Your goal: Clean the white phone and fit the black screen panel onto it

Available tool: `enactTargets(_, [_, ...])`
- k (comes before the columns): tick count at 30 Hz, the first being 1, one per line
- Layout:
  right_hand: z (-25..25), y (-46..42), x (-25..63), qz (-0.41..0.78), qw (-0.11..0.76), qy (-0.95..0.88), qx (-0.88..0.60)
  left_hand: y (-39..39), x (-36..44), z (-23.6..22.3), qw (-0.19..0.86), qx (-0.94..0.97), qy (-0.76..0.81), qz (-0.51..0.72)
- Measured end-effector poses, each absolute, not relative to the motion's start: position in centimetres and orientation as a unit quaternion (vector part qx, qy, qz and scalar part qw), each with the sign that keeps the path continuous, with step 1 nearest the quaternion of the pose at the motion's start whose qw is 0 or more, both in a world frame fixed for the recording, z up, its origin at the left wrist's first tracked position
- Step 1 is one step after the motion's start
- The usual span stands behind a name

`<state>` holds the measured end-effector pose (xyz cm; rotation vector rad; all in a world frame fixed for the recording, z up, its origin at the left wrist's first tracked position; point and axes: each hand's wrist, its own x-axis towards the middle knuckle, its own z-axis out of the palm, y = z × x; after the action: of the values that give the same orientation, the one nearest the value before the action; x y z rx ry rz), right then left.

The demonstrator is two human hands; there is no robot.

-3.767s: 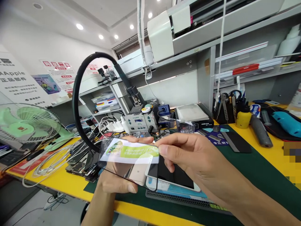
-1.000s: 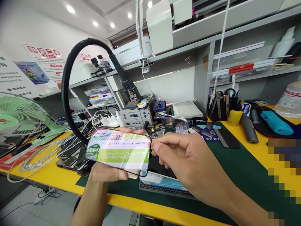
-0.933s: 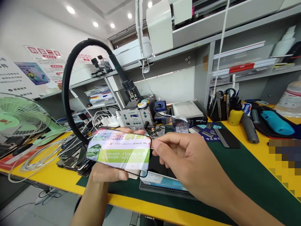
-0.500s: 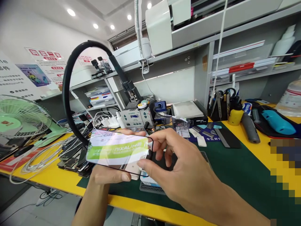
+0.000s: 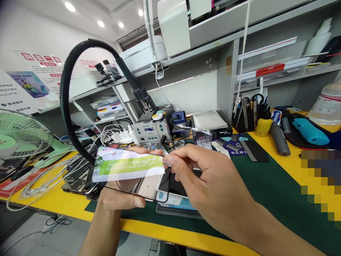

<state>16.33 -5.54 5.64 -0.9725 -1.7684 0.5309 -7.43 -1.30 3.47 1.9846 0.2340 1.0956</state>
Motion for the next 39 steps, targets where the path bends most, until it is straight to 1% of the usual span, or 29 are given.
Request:
enactTargets(2, [5.7, -5.5, 16.3, 0.242, 0.505, -0.727, -0.399, -1.2, -7.5, 3.3, 0.418, 0.791, 0.087, 0.438])
enactTargets(4, [5.7, -5.3, 16.4, 0.294, 0.496, -0.715, -0.395, -1.3, -7.4, 3.1, 0.429, 0.785, 0.083, 0.439])
enactTargets(7, [5.5, -4.9, 16.5, 0.401, 0.468, -0.691, -0.378, -1.7, -7.1, 2.9, 0.464, 0.760, 0.072, 0.450])
enactTargets(10, [4.9, -4.5, 16.3, 0.498, 0.433, -0.661, -0.358, -2.0, -6.7, 2.8, 0.504, 0.710, 0.061, 0.488])
enactTargets(13, [4.2, -4.4, 15.7, 0.545, 0.415, -0.644, -0.341, -1.8, -6.3, 2.7, 0.548, 0.663, 0.060, 0.506])
enactTargets(15, [3.8, -4.6, 15.2, 0.536, 0.429, -0.640, -0.345, -1.6, -6.0, 2.7, 0.576, 0.639, 0.050, 0.507])
enactTargets(18, [3.5, -5.0, 14.7, 0.473, 0.491, -0.629, -0.374, -1.7, -5.0, 3.3, 0.633, 0.569, 0.040, 0.524])
enactTargets(21, [3.4, -5.2, 14.5, 0.408, 0.547, -0.618, -0.390, -1.9, -3.4, 4.8, 0.687, 0.462, 0.067, 0.557])
enactTargets(24, [3.3, -5.0, 14.3, 0.365, 0.575, -0.608, -0.408, -1.7, -1.9, 6.8, 0.687, 0.397, 0.093, 0.601])
enactTargets(27, [2.9, -4.7, 14.3, 0.343, 0.591, -0.604, -0.411, -1.3, -1.2, 8.1, 0.700, 0.371, 0.094, 0.602])
enactTargets(30, [2.6, -4.6, 14.6, 0.372, 0.578, -0.618, -0.381, -1.1, -1.4, 8.3, 0.720, 0.370, 0.066, 0.584])
enactTargets(35, [2.3, -4.7, 14.6, 0.492, 0.489, -0.642, -0.327, -1.1, -2.2, 7.4, 0.740, 0.358, 0.042, 0.568])
enactTargets(37, [2.3, -4.7, 14.4, 0.513, 0.460, -0.647, -0.325, -1.0, -2.5, 7.0, 0.748, 0.353, 0.038, 0.561])
enactTargets(39, [2.4, -4.7, 14.2, 0.523, 0.451, -0.643, -0.330, -0.9, -2.9, 6.7, 0.754, 0.351, 0.036, 0.554])
